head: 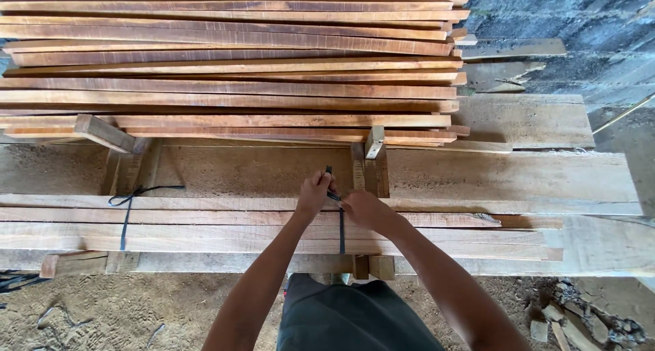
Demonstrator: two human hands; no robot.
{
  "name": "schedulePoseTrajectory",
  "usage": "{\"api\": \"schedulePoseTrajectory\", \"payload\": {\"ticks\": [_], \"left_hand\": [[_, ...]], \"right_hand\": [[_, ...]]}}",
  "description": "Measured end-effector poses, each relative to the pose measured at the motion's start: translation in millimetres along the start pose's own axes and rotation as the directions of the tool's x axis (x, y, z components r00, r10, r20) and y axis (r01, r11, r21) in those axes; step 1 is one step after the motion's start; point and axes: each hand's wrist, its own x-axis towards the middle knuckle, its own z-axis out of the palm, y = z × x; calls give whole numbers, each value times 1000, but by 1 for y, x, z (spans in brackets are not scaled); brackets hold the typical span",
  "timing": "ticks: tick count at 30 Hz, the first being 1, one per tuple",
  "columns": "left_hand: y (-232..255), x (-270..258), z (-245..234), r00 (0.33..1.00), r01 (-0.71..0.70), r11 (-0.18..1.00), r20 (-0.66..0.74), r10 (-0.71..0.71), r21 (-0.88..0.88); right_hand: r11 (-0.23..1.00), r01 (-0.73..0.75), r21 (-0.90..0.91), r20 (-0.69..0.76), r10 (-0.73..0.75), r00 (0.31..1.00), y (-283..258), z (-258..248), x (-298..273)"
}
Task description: Bundling multiple thin wood strips together using rubber ties.
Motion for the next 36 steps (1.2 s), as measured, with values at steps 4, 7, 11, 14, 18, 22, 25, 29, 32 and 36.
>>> {"api": "schedulePoseTrajectory", "payload": {"ticks": [4, 7, 11, 14, 18, 22, 25, 29, 32, 36], "left_hand": [[49, -58, -18, 992, -128, 950, 40, 122, 284], [42, -77, -17, 966, -188, 781, -31, 256, 596], [1, -83, -3, 869, -248, 422, 7, 496, 872], [-8, -71, 2, 869, -289, 417, 54, 492, 862], [-27, -40, 11, 891, -297, 485, 57, 450, 823], [-35, -18, 16, 955, -136, 501, -22, 296, 854], [-46, -2, 17, 975, -65, 531, -61, 216, 845], [-22, -14, 16, 998, 34, 651, -60, 18, 758], [-6, -24, 16, 998, 10, 713, -47, 31, 702], [48, -48, 0, 987, 105, 859, 56, -153, 502]], "right_hand": [[986, 41, 160, -40, -35, 999, 5, -2, 5], [973, 79, 218, -84, -62, 995, -2, -3, -1], [968, 21, 252, -51, -8, 999, -25, -20, -21], [958, 60, 280, -84, -38, 996, -11, -11, -9], [977, 74, 200, -90, -57, 994, 1, 1, 3], [970, 109, 217, -159, -75, 984, -8, -7, -7], [951, 136, 279, -220, -75, 973, -11, -8, -16], [887, 86, 453, -236, 26, 971, -12, -12, -30], [850, 100, 518, -283, 60, 957, -22, -17, -37], [765, 130, 631, -304, 89, 949, -23, -12, -44]]}}
